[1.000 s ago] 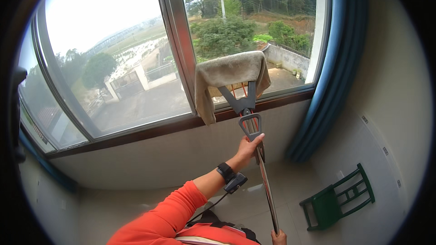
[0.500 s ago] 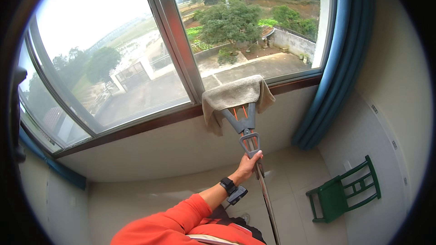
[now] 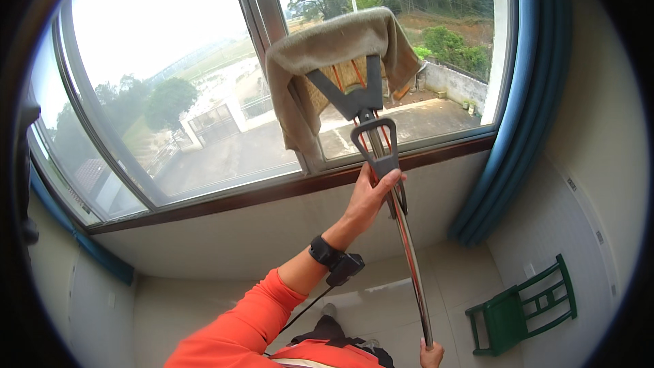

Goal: The person uses a long-handled window cleaning tool with a cloth to wipe the interior surface of a large window. They move the tool in vertical and horizontal strokes across the glass, adjusting their grip and position to reach different areas.

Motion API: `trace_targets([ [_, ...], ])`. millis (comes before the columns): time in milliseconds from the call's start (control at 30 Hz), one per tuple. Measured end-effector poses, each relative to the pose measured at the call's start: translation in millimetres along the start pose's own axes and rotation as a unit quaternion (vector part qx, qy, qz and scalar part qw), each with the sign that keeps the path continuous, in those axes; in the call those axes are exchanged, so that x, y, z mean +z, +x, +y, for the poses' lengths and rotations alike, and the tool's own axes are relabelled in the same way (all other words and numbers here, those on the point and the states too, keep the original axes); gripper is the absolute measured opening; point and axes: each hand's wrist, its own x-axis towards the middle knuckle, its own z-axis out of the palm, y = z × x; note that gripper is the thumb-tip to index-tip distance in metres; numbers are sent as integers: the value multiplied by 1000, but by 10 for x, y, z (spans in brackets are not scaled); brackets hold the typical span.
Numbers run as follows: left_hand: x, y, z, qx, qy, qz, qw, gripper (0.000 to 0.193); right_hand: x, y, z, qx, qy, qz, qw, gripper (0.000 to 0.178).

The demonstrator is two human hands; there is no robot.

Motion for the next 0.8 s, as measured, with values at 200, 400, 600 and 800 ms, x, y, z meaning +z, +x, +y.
trace_targets([
  [200, 206, 576, 848, 146, 4, -2, 989, 81, -125, 597, -1595, -79, 112, 41, 990, 47],
  [400, 271, 1000, 1305, 105, 25, 38, 993, 53, -177, 775, -2204, -135, 150, 37, 979, 41],
  [600, 20, 739, 772, 46, 33, -53, 997, 44, -139, 510, -1532, -92, 113, -40, 988, 41],
  [800, -101, -56, -99, 1, 14, -63, 998, 38, 20, -51, -465, -27, 75, -77, 994, 41],
])
